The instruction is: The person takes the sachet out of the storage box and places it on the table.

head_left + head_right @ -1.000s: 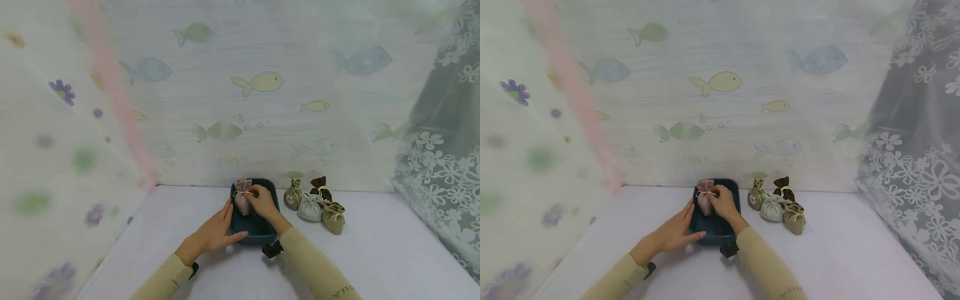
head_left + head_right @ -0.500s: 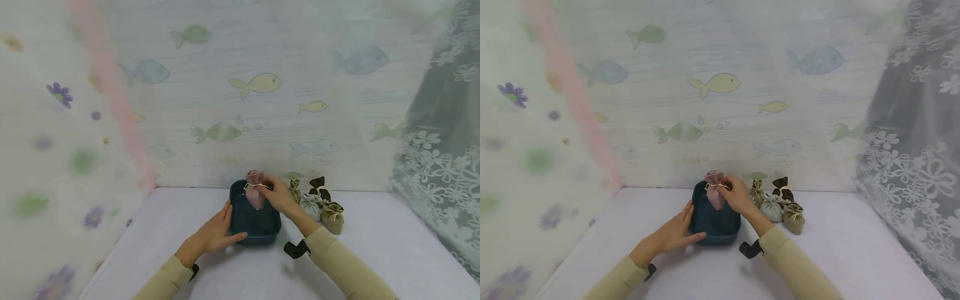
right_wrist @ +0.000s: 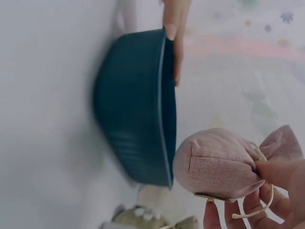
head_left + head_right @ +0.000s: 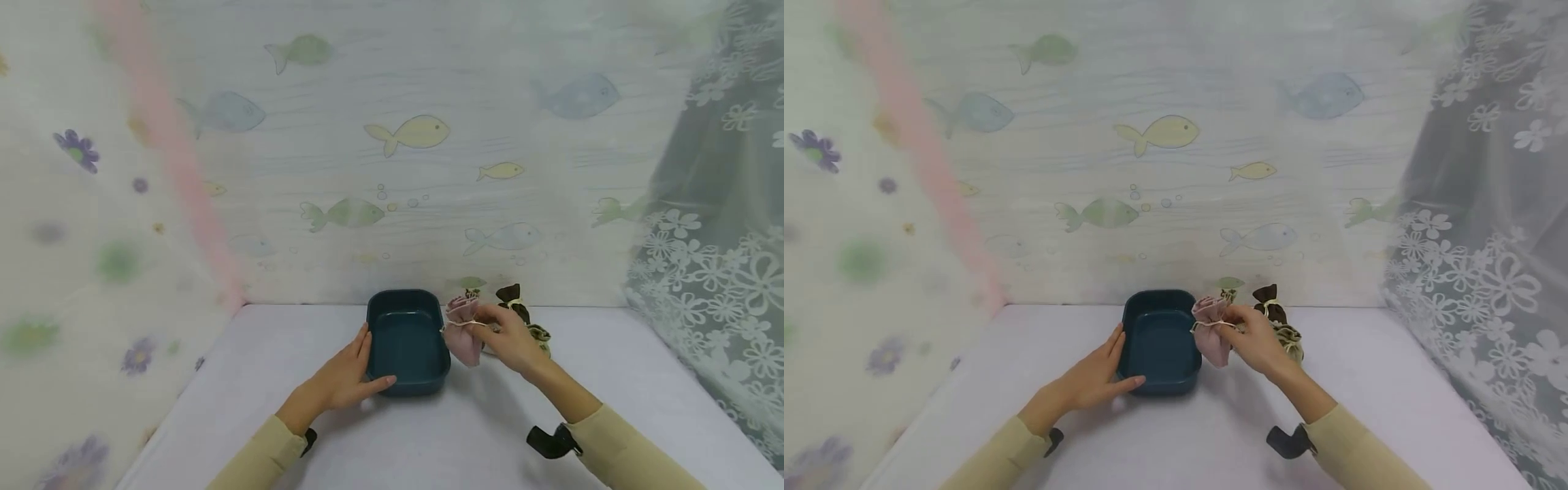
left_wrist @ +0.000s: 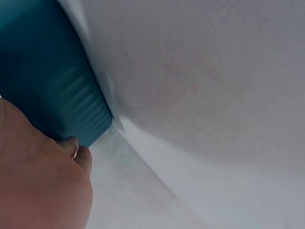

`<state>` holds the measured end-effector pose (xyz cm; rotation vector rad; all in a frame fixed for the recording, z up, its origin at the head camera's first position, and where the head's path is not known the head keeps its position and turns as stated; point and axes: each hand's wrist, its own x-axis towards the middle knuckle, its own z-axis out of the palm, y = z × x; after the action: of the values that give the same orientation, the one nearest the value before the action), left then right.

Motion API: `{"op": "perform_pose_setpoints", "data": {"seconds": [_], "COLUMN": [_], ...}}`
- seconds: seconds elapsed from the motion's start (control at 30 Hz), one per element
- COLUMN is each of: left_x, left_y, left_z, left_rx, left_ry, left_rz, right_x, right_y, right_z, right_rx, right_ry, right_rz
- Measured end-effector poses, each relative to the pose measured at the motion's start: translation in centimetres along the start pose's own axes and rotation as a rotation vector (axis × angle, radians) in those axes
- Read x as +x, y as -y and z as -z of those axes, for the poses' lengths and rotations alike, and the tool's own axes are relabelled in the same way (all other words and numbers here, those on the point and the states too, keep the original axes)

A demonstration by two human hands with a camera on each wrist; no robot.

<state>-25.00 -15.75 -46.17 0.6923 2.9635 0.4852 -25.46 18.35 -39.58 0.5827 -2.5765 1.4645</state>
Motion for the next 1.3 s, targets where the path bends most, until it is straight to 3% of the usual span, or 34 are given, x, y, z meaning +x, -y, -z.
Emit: {"op": "perform_pose_setpoints", "data": {"seconds": [0.3, 0.73, 1.07, 1.3], "left_x": [-0.6, -0.5, -0.2, 0.3], "left_y": [0.0, 0.1, 0.2, 0.4], "left_z": [-0.1, 0.3, 0.0, 0.4], "left_rx": [-0.008, -0.025, -0.012, -0.006], "left_ry": [0.016, 0.005, 0.013, 0.045], "left_rz": [0.001, -0.003, -0.007, -0.019], "right_x": [-3.1, -4.2, -4.5, -4.9], "right_y": [-2.1, -5.0, -6.0, -6.4], "right_z": [1.2, -0.1, -0.2, 0.6], "right_rx": [0.008, -0.037, -0.028, -0.013], "right_ry": [-0.004, 0.001, -0.017, 0.032], "right_rz": [-0.041, -0.133, -0.107, -0.117]}}
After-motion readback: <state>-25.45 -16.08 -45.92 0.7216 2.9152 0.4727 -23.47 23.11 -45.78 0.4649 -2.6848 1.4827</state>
